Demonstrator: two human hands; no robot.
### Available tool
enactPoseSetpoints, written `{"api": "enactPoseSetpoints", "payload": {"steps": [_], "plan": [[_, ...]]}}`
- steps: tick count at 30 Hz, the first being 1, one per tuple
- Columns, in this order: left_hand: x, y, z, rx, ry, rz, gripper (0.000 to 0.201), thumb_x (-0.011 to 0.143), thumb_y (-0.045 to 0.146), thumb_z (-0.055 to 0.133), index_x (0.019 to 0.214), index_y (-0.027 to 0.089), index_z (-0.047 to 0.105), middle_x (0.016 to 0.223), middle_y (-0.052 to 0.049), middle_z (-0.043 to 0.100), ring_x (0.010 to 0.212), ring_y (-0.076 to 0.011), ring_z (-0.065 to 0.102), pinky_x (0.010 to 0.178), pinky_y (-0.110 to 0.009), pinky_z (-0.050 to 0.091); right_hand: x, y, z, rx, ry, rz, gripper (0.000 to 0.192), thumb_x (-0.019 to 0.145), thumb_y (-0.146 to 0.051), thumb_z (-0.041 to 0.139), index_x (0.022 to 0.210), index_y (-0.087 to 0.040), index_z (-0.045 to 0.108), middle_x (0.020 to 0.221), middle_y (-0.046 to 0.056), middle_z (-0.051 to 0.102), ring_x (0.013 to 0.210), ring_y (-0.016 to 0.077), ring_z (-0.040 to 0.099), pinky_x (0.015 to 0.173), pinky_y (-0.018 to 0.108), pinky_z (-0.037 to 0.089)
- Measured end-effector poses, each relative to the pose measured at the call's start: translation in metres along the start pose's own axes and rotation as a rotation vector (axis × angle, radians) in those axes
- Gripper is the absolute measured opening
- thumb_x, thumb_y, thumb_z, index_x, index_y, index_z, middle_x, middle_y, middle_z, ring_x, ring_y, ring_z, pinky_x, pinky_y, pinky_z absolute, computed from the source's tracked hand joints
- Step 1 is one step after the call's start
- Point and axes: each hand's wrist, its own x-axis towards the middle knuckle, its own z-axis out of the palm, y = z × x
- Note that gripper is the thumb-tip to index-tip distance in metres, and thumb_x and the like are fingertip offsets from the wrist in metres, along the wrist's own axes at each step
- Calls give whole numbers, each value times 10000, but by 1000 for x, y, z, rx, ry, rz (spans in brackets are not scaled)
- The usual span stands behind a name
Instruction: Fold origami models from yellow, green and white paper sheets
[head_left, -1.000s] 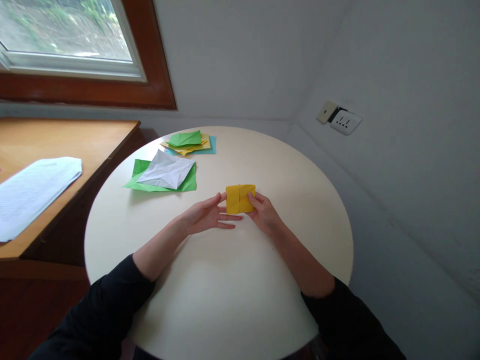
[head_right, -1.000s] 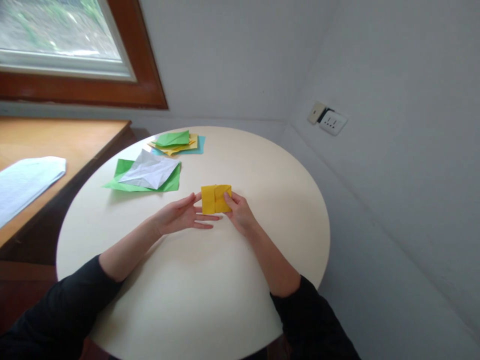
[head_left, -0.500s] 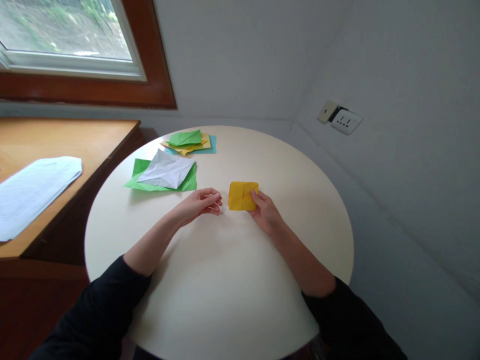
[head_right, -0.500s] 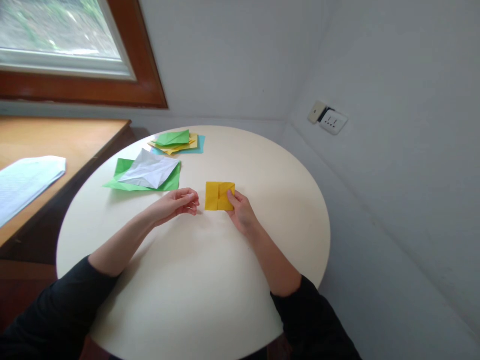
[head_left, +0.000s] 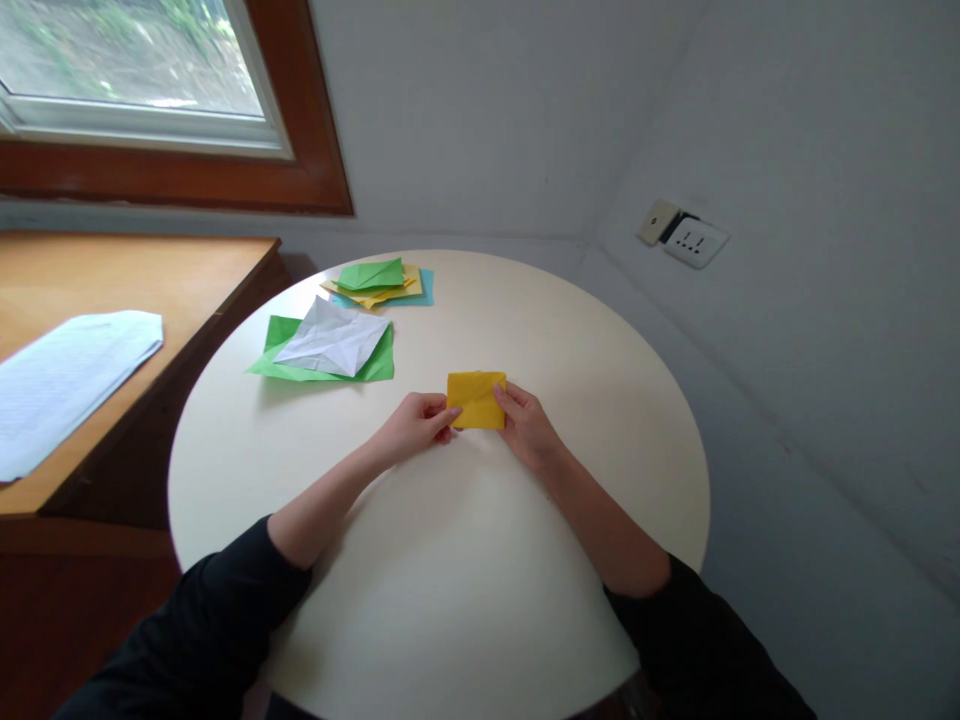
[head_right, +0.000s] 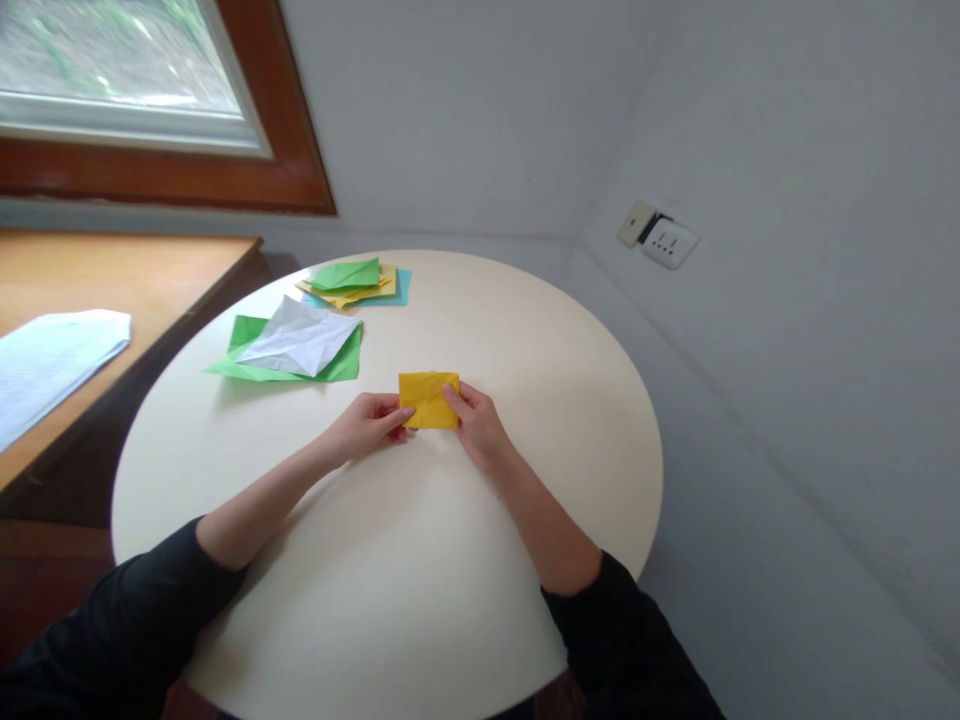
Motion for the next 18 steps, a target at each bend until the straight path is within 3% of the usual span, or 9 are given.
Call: {"api": "enactPoseSetpoints", "payload": {"steps": [7,18], "plan": [[-1,3,0,25,-41,41,320,772,438,541,685,132,568,594,-3,552,520,-94,487,503,-212,376,2,-1,-4,-43,141,-15,349,597,-464,719,812,-193,671,848,42,675,811,192,588,725,334,479],[-2,3,0,-140,-220,-41,327,732,416,634,869,120,603,698,-48,628,585,-118,575,619,-280,486,3,1,-5,-89,165,-69,292,601,-457,712,738,-200,685,792,27,670,780,180,577,736,333,469]]}}
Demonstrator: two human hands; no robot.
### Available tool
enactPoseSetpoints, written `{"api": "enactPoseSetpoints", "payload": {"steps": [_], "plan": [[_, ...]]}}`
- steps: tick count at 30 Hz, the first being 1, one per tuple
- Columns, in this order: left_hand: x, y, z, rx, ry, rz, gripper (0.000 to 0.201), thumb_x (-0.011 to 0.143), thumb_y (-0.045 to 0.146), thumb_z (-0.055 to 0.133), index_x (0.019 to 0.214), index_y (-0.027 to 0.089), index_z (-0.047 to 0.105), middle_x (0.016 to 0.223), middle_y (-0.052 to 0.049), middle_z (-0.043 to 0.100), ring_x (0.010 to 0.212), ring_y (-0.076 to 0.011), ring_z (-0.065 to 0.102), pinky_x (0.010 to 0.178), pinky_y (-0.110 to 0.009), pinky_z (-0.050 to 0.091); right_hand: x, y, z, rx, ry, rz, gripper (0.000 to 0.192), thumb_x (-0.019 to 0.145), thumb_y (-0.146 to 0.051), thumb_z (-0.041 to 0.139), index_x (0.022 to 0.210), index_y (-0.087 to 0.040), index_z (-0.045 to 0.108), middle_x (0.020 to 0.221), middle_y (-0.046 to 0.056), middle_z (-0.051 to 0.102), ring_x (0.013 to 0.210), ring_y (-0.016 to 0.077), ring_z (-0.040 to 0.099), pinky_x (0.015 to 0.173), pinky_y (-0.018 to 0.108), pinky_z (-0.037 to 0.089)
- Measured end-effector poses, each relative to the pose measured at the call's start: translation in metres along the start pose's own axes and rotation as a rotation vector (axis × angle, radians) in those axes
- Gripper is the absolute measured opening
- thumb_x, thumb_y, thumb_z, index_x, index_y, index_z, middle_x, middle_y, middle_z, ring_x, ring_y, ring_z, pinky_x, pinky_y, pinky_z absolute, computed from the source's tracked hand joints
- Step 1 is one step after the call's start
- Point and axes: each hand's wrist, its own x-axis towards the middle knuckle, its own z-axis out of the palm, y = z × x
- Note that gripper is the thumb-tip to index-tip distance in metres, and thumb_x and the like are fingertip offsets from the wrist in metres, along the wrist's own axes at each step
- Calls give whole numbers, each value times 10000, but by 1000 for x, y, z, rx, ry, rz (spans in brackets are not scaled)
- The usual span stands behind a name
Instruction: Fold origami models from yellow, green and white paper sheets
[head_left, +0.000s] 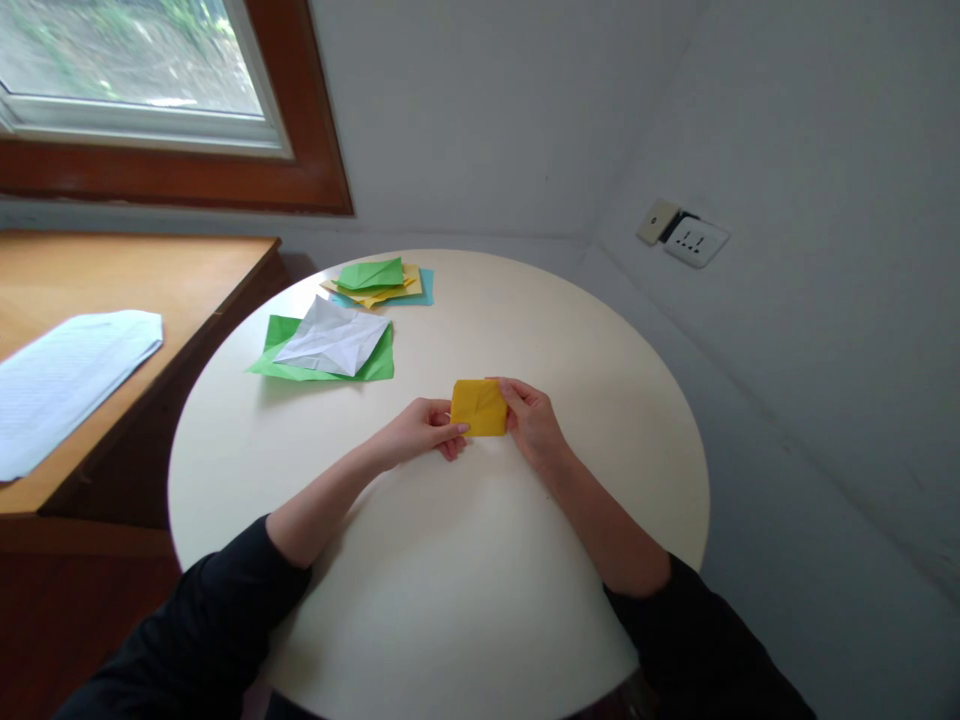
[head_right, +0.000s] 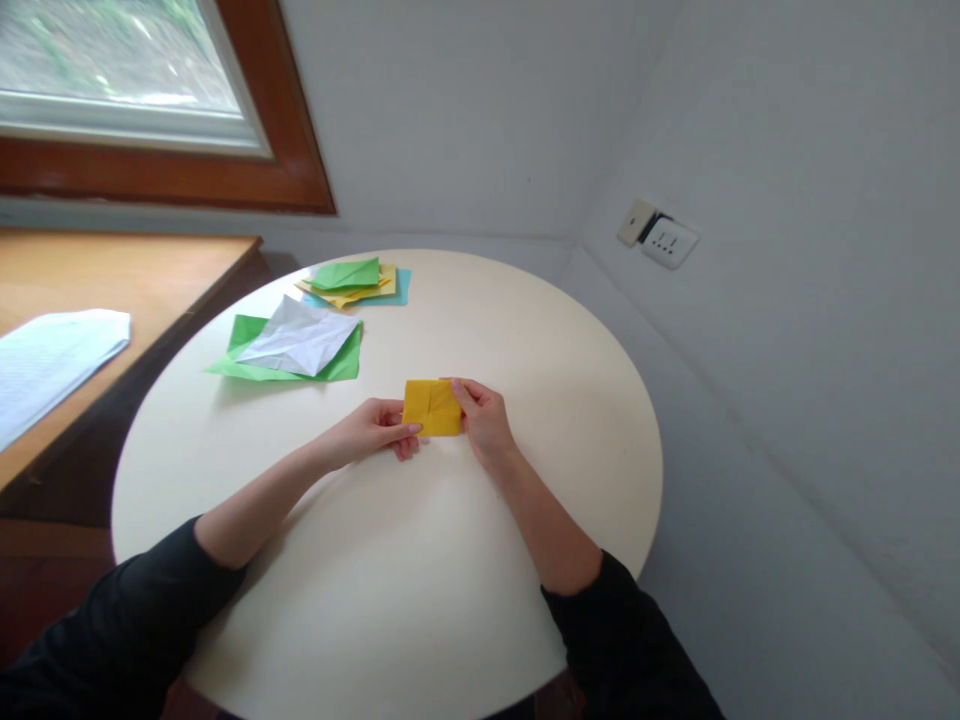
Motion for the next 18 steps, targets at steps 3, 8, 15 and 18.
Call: {"api": "enactPoseSetpoints", "payload": {"steps": [3,8,15,18], "plan": [[0,-1,-1,5,24,18,287,728,389,639,838,126,603,635,-8,580,552,-101,539,587,-257,464,-1,-1,0,-4,9,-12,284,612,-443,710,770,-208,691,804,17,669,780,167,575,735,322,467],[1,-1,-2,127,114,44,250,735,385,611,728,136,586,553,29,517,506,-90,482,518,-220,386,1,0,-3,-107,53,-126,260,643,-403,702,835,-228,697,847,17,681,797,165,584,779,339,460],[-2,13,1,198,320,83,307,749,431,567,693,130,586,560,18,522,541,-104,493,544,-221,371,6,7,-10,-164,66,-189,224,634,-383,709,777,-211,698,826,18,697,788,165,609,797,340,465],[-1,15,0,147,382,144,341,744,465,553,684,131,584,574,18,510,538,-105,489,554,-227,388,8,8,-11,-177,82,-200,241,603,-378,726,762,-199,695,807,18,701,778,163,618,795,333,470]]}}
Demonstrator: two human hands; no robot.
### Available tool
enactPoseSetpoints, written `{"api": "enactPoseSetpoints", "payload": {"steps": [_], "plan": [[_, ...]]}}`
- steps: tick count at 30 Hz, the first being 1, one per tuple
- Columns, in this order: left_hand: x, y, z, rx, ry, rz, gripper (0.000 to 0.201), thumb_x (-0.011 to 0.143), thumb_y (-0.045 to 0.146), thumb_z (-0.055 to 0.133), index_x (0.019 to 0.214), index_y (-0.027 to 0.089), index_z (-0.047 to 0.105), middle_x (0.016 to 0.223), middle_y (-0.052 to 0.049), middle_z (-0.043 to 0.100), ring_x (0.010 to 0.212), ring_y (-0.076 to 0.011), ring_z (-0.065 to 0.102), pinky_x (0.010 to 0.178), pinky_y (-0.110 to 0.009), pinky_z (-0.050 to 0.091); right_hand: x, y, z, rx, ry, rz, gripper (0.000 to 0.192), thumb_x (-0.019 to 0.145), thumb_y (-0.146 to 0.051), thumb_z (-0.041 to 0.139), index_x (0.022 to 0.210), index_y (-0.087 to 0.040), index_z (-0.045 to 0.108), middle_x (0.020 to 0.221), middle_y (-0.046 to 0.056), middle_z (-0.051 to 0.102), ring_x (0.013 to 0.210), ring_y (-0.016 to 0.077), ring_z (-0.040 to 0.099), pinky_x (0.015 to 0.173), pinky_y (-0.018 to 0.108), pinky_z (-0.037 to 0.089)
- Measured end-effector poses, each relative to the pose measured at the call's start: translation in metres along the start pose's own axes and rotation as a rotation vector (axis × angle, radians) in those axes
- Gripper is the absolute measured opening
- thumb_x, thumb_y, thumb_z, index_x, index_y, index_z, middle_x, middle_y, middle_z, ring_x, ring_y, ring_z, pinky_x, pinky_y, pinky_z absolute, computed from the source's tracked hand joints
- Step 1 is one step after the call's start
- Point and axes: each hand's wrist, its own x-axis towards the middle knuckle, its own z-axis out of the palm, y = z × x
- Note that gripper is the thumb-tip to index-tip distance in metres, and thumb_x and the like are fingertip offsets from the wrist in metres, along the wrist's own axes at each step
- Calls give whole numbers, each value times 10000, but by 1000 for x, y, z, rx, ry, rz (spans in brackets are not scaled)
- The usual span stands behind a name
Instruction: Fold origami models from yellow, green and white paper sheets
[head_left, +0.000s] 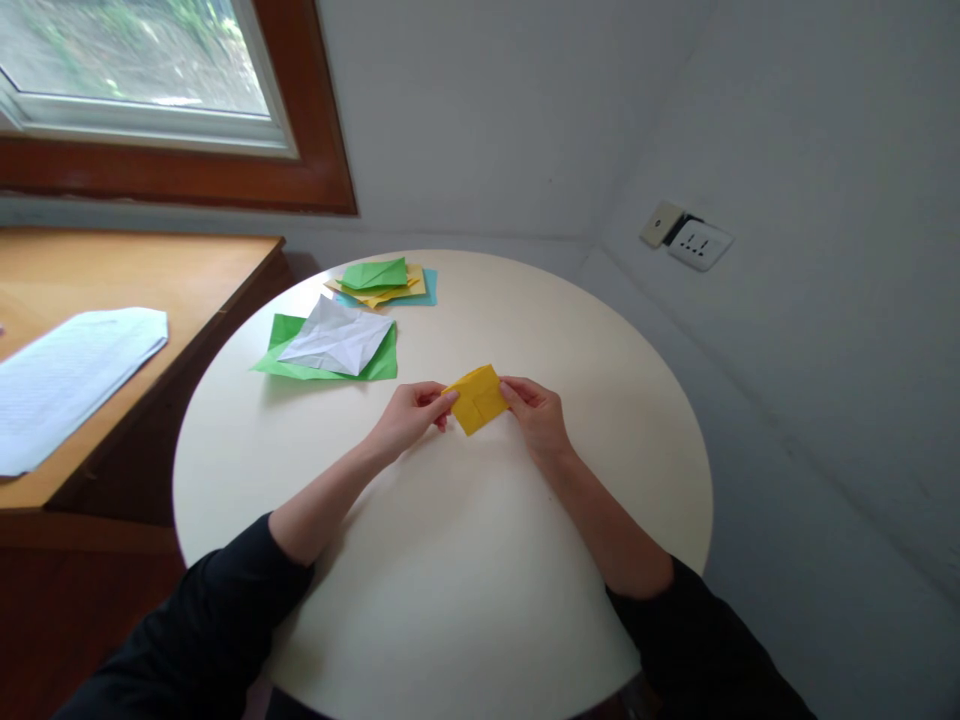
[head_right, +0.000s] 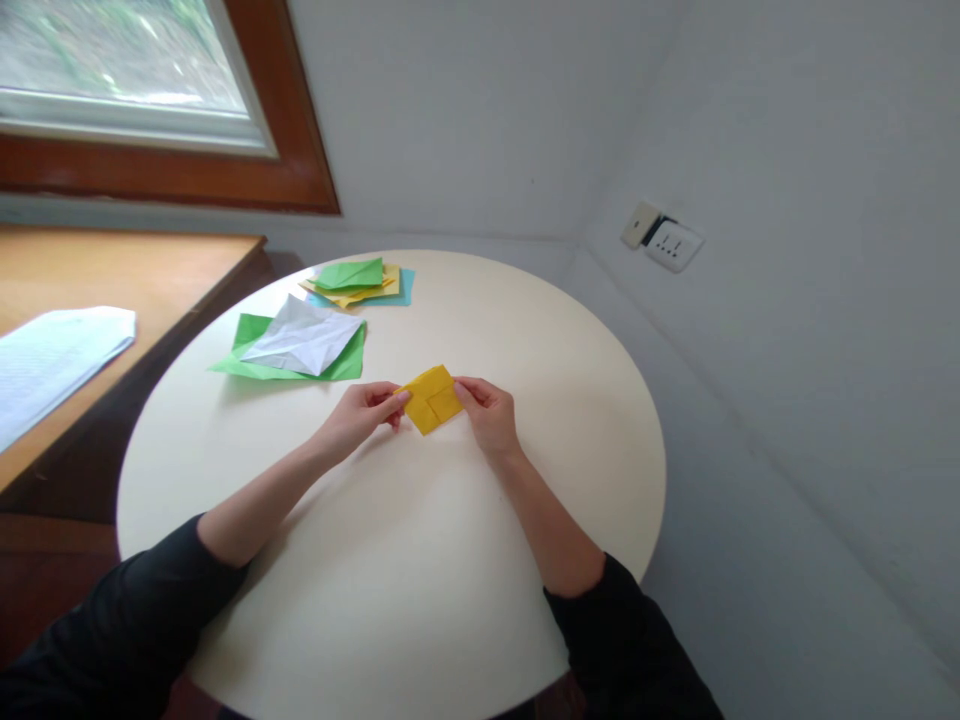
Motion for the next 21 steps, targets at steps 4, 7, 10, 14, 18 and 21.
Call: {"api": "enactPoseSetpoints", "payload": {"steps": [4,7,10,14,18,21], "plan": [[1,-1,-1,109,45,47,325,763,439,527,636,142,565,541,23,503,518,-98,469,533,-217,360,0,-1,0,-26,-11,0,240,609,-378,722,761,-194,698,803,22,705,777,164,624,780,320,476],[1,-2,-2,234,34,81,285,771,389,517,631,146,565,522,25,505,513,-99,467,521,-213,342,-2,-4,0,-32,-29,10,249,654,-407,688,785,-195,704,831,29,707,783,165,626,773,317,476],[0,-3,-1,290,20,83,262,774,366,506,670,143,596,524,25,510,515,-104,474,516,-214,344,-2,-5,0,-57,-32,1,263,666,-422,675,785,-189,708,832,29,706,778,166,623,757,313,476],[-1,-2,0,261,-10,54,264,774,367,509,739,134,628,561,14,533,538,-111,500,531,-218,370,-3,-6,1,-111,-21,-19,276,666,-436,666,762,-180,704,794,25,700,750,168,619,731,315,475],[-2,1,0,207,-7,40,279,770,384,529,788,129,641,593,7,541,564,-114,517,549,-218,386,-3,-6,1,-116,2,-41,252,654,-418,680,744,-184,701,774,18,697,745,169,617,733,317,473],[-2,2,0,136,1,35,329,773,429,529,801,123,645,616,-2,548,569,-112,517,555,-220,399,-3,-7,1,-107,13,-47,224,640,-396,693,723,-189,701,757,14,696,732,165,615,738,320,475]]}}
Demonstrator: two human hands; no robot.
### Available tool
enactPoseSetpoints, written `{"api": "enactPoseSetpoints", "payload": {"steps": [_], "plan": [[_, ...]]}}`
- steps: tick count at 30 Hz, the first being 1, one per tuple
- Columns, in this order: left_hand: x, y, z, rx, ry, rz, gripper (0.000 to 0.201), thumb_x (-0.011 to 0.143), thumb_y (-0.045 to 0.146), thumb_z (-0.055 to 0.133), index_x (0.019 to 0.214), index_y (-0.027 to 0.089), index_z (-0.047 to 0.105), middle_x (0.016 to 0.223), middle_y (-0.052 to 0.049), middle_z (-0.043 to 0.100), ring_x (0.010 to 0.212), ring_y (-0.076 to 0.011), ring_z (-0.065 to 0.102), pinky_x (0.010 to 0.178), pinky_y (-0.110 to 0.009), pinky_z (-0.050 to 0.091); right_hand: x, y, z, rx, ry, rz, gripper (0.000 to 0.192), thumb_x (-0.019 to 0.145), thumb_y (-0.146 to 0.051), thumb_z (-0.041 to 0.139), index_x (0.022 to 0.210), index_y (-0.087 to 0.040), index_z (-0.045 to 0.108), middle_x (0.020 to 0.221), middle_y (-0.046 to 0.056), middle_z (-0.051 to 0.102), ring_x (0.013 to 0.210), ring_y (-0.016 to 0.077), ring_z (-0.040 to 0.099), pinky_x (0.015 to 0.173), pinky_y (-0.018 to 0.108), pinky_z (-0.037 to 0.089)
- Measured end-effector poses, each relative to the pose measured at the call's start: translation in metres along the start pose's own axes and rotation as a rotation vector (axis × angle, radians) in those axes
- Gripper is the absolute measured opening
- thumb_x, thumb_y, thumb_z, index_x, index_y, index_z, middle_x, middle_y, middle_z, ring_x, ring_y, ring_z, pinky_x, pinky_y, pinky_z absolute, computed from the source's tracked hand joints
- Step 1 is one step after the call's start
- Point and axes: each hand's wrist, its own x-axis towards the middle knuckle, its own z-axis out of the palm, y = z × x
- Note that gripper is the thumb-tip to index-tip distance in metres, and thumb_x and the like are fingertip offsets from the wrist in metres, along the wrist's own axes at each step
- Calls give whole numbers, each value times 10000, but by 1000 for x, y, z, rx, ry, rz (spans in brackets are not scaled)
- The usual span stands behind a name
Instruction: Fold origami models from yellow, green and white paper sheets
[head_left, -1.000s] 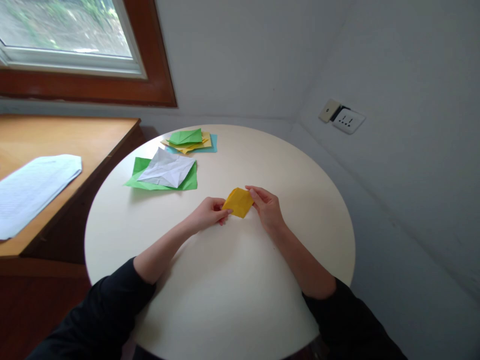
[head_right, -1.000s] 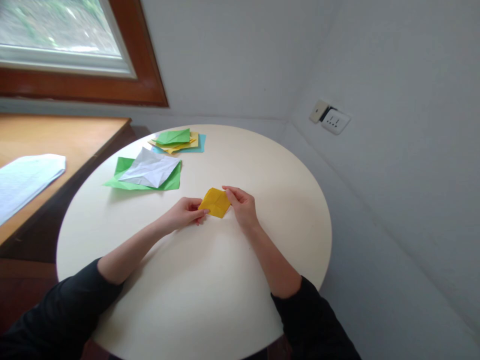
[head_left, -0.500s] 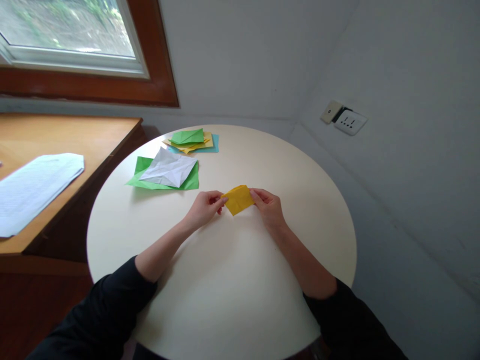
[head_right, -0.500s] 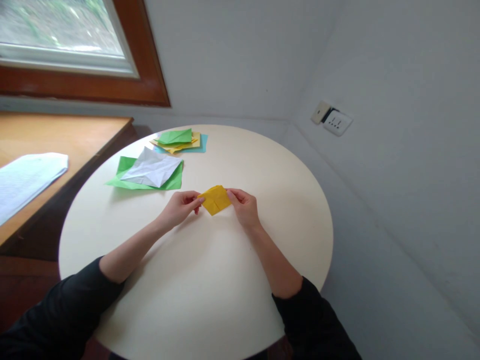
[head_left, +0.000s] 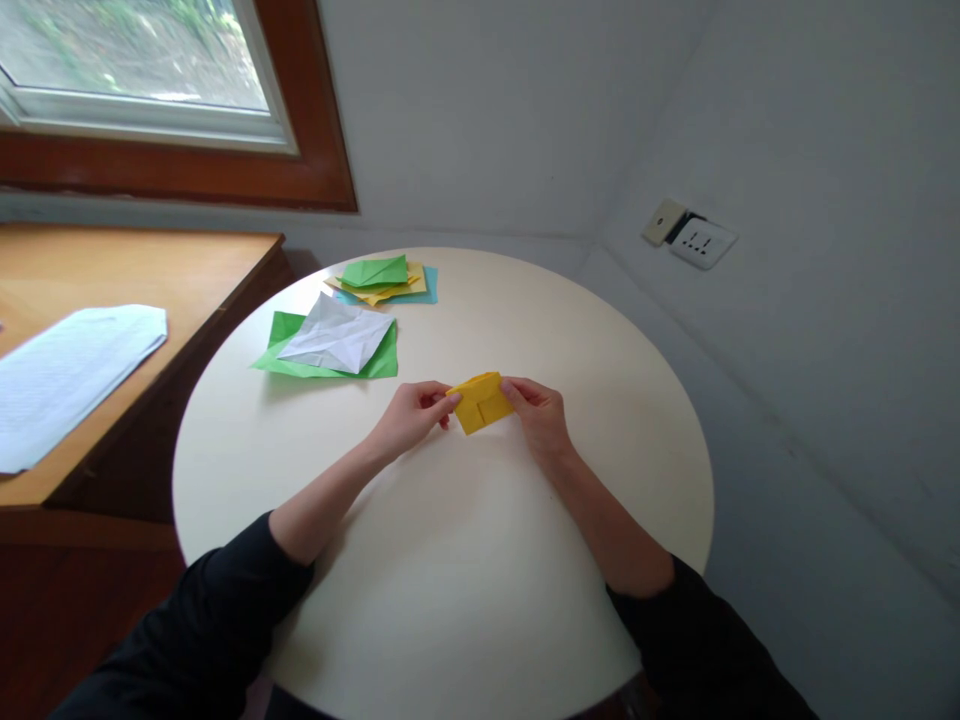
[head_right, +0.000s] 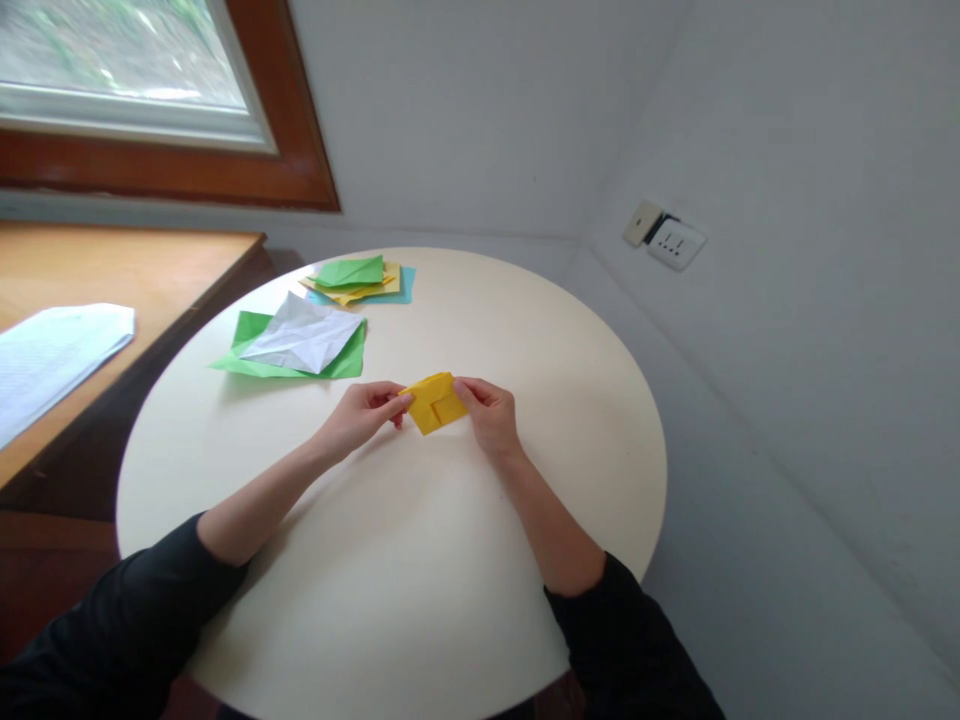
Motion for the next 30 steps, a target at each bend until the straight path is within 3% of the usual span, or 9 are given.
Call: {"api": "enactPoseSetpoints", "payload": {"steps": [5,11,16,25,30], "plan": [[2,-3,1,-70,23,-14,371,786,460,501,777,115,640,627,-11,557,565,-109,512,565,-227,414,0,0,0,-18,3,-29,203,625,-383,702,704,-196,700,760,18,699,740,173,621,744,331,480],[2,-4,-2,22,26,13,321,791,408,496,672,132,608,542,16,518,523,-95,470,534,-213,364,-1,-1,-1,3,-54,-1,239,636,-417,701,739,-201,701,795,24,694,750,170,616,733,323,480],[1,-3,-6,36,-107,-19,330,800,402,487,624,137,577,525,13,517,505,-93,456,502,-212,335,-1,-7,-9,74,-201,110,353,694,-504,636,903,-226,693,897,42,665,836,169,590,722,308,459],[1,-8,-9,-288,-409,-140,309,774,413,551,621,144,557,518,20,450,500,-84,410,502,-224,324,-3,-21,-19,28,-465,115,312,719,-486,623,686,-177,650,659,-4,537,645,115,481,621,253,400],[1,-6,-10,-400,-420,-212,301,752,418,590,638,143,552,559,23,438,510,-77,389,507,-223,318,-4,-21,-20,-51,-540,131,288,717,-460,629,668,-180,584,639,-23,509,610,102,456,585,225,380]]}}
